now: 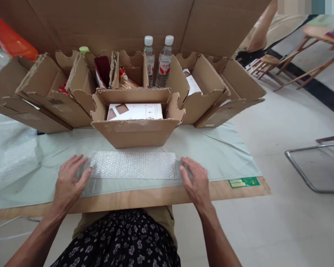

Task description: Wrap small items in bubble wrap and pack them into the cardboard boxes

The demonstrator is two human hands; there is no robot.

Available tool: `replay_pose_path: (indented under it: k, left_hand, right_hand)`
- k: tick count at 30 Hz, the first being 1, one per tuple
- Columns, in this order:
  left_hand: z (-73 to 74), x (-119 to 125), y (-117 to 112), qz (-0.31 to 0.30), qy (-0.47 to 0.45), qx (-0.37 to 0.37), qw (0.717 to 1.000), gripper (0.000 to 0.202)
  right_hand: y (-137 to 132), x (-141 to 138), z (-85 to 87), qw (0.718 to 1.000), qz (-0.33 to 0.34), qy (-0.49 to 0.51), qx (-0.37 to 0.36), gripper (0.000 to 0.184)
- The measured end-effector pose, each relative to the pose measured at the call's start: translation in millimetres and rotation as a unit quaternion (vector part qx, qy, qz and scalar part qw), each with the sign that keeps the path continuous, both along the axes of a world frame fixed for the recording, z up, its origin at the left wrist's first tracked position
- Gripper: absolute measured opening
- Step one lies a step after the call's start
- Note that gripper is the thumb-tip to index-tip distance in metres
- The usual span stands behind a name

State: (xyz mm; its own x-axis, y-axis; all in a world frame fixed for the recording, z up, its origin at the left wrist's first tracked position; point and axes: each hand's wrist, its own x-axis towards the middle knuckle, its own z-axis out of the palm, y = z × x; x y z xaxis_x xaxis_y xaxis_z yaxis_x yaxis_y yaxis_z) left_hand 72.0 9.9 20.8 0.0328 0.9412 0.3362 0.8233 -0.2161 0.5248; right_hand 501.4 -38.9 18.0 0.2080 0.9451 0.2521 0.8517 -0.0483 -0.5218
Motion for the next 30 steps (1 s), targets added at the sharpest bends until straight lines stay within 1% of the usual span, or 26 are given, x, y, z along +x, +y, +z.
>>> replay_pose_path:
  k: [1,3,5,6,7,9,10,11,13,14,15,17,18,19,20,21,22,23,24,25,26,27,28,29,30]
  left_hand:
    - [-1.0,0.1,0.9,0.028,0.02,-0.008,0.999,0.036]
    - [-4.3,5.3,1.0,0.051,0.048,-0.032,0.997,0.037]
    - [-6.5,12.0,-1.5,0.052,0.046,-0.037,0.997,0.027]
    - [-6.3,14.1,-3.5,0.052,0.032,-0.033,0.998,0.021]
    - [-5.0,14.5,-5.7,0.054,0.01,-0.031,0.998,0.016]
    - [0.9,9.4,-8.6,0.065,-0.052,-0.045,0.995,0.015]
    - [5.2,4.0,-8.1,0.073,-0.084,-0.056,0.992,0.018]
    - [9.9,-2.7,-5.5,0.08,-0.109,-0.067,0.988,0.023]
    - [19.0,-16.7,8.1,0.079,-0.132,-0.078,0.985,0.036]
    - [22.6,-22.3,19.2,0.07,-0.13,-0.078,0.986,0.044]
    - [25.2,-26.0,32.7,0.058,-0.123,-0.075,0.988,0.05]
    - [26.8,-26.2,63.0,0.031,-0.098,-0.064,0.993,0.059]
    - [26.0,-22.7,77.2,0.023,-0.08,-0.057,0.995,0.061]
    - [24.5,-17.4,88.6,0.017,-0.056,-0.058,0.997,0.063]
    - [22.5,-11.0,95.9,0.015,-0.035,-0.058,0.998,0.065]
    - [20.6,-4.3,97.7,0.014,-0.022,-0.049,0.998,0.066]
    - [18.9,2.0,93.4,0.012,-0.01,-0.031,0.999,0.066]
    - [17.8,7.3,82.7,0.005,-0.004,-0.004,1.0,0.063]
    - [17.3,11.3,66.3,-0.009,-0.001,0.028,1.0,0.059]
    - [17.6,13.9,45.3,-0.03,-0.002,0.057,0.998,0.053]
    - [18.6,15.1,21.4,-0.063,-0.012,0.071,0.995,0.048]
    - [20.2,15.1,-3.4,-0.111,-0.032,0.067,0.991,0.045]
    - [22.1,14.2,-27.2,-0.16,-0.064,0.042,0.984,0.045]
    - [24.2,12.7,-48.4,-0.213,-0.106,-0.005,0.971,0.051]
    - [26.1,11.0,-65.6,-0.255,-0.148,-0.055,0.954,0.062]
  right_hand:
    - [8.2,-2.1,0.7,1.0,-0.004,-0.007,-0.004,0.042]
    - [25.8,-12.9,1.7,1.0,0.005,-0.019,-0.017,0.043]
    - [35.5,-26.3,5.0,0.999,0.03,-0.009,-0.028,0.036]
    - [34.7,-32.5,8.2,0.999,0.04,0.008,-0.032,0.032]
    - [29.6,-38.3,12.5,0.998,0.046,0.034,-0.037,0.029]
    - [8.3,-50.2,23.4,0.993,0.034,0.102,-0.057,0.025]
    - [-6.2,-57.7,28.9,0.988,0.021,0.137,-0.069,0.027]
    - [-21.6,-66.8,33.6,0.981,0.01,0.173,-0.083,0.034]
    - [-50.8,-91.1,38.3,0.96,0.005,0.255,-0.115,0.053]
    - [-62.7,-105.7,37.8,0.944,0.013,0.301,-0.135,0.06]
    - [-72.2,-121.2,35.6,0.923,0.025,0.348,-0.161,0.064]
    - [-83.5,-150.5,27.8,0.883,0.048,0.416,-0.212,0.067]
    - [-85.9,-162.6,23.4,0.872,0.056,0.43,-0.227,0.066]
    - [-86.9,-171.8,19.5,0.87,0.06,0.431,-0.234,0.066]
    - [-87.0,-178.0,16.4,0.875,0.061,0.421,-0.233,0.067]
    - [-86.9,-181.1,14.3,0.883,0.062,0.406,-0.229,0.067]
    - [-87.0,-181.5,13.4,0.889,0.064,0.392,-0.227,0.067]
    - [-87.6,-179.9,13.5,0.893,0.065,0.384,-0.227,0.066]
    - [-88.6,-177.2,14.5,0.892,0.064,0.384,-0.231,0.064]
    - [-89.9,-174.1,16.4,0.888,0.06,0.391,-0.234,0.062]
    - [-90.9,-171.6,19.1,0.884,0.051,0.403,-0.232,0.062]
    - [-91.0,-170.3,22.4,0.879,0.04,0.419,-0.227,0.063]
    - [-89.6,-170.6,26.1,0.873,0.028,0.435,-0.22,0.066]
    - [-86.3,-172.8,30.1,0.864,0.021,0.454,-0.218,0.07]
    - [-80.6,-176.9,33.9,0.85,0.019,0.478,-0.221,0.074]
